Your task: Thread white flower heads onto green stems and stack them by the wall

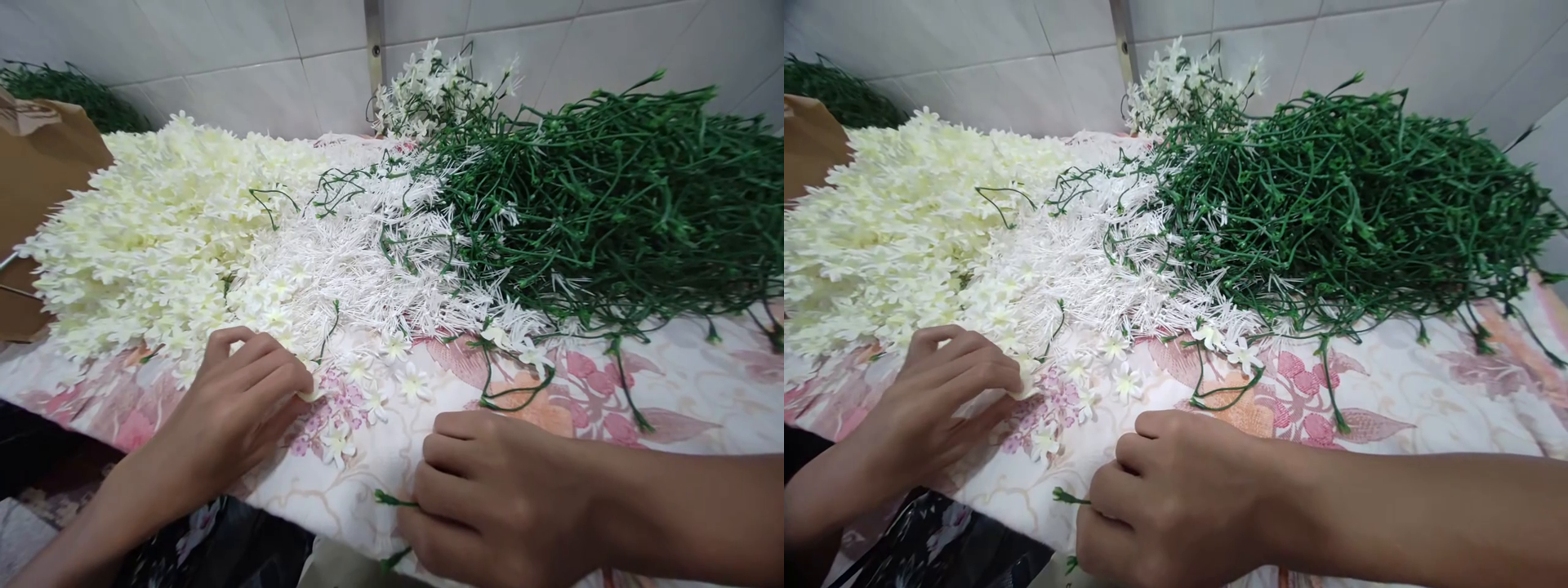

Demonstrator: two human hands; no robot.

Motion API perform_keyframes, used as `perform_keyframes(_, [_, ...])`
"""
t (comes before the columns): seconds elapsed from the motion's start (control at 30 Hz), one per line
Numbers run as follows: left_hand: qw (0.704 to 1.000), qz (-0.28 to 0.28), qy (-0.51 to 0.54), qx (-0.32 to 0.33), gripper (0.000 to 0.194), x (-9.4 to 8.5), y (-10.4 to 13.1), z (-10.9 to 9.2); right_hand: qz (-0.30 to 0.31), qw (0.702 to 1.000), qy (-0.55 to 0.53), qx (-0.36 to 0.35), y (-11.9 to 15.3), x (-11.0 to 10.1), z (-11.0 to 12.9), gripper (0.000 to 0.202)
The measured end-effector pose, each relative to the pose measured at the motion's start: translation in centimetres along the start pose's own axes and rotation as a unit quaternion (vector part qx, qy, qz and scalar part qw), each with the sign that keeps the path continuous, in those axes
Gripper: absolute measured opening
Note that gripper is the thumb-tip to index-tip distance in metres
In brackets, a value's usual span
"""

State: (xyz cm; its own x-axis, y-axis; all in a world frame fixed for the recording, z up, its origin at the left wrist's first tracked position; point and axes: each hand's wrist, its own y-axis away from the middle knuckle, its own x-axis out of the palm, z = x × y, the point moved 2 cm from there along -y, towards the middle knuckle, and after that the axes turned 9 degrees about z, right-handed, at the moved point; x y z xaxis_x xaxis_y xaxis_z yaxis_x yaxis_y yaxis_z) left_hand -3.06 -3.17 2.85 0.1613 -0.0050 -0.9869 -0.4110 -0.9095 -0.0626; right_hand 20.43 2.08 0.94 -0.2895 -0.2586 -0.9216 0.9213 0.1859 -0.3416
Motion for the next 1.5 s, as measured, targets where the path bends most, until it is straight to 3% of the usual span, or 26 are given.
perform_keyframes(0.17, [0.999,0.009,-0.038,0.019,0.026,-0.1,0.0,-0.3,-0.015,1.000,-0.003,0.001,0.0,0.1,0.1,0.019])
perform_keyframes(0.27, [0.999,0.044,-0.020,0.023,0.033,-0.4,0.4,-0.3,-0.009,1.000,-0.004,0.000,-0.1,0.1,0.0,0.020])
perform_keyframes(0.4, [0.999,0.032,0.035,-0.007,0.027,-1.2,1.0,0.1,-0.018,1.000,-0.007,0.006,-0.1,0.1,-0.1,0.020])
perform_keyframes(0.53, [0.999,0.024,0.018,-0.023,0.012,-1.3,1.0,0.4,-0.022,1.000,-0.008,0.004,-0.1,0.1,0.0,0.023])
perform_keyframes(0.7, [1.000,0.019,0.002,-0.009,0.014,-0.4,0.3,0.7,-0.015,1.000,-0.003,0.005,-0.1,0.0,0.0,0.023])
perform_keyframes(0.93, [0.996,0.037,0.074,-0.021,0.013,-0.2,-0.2,0.8,-0.009,1.000,0.002,0.004,-0.1,0.3,0.0,0.021])
perform_keyframes(1.1, [0.999,0.004,0.039,0.001,0.014,-0.7,-2.5,1.2,-0.008,1.000,0.009,0.012,0.4,0.6,0.2,0.014])
perform_keyframes(1.17, [0.999,0.018,0.026,0.010,0.017,-0.6,-4.0,1.1,0.010,1.000,0.012,0.016,0.6,0.7,0.2,0.019])
perform_keyframes(1.27, [0.998,0.052,-0.031,0.015,0.016,-0.2,-6.0,0.4,0.024,0.999,-0.004,0.026,0.9,0.7,0.2,0.006])
perform_keyframes(1.37, [0.994,0.074,-0.078,0.015,0.017,0.1,-7.0,-0.2,0.013,0.999,-0.003,0.042,1.0,0.7,0.1,0.008])
perform_keyframes(1.5, [0.996,0.086,-0.009,0.010,0.019,-0.6,-7.2,0.0,0.014,0.999,0.005,0.032,1.1,0.8,0.3,0.019])
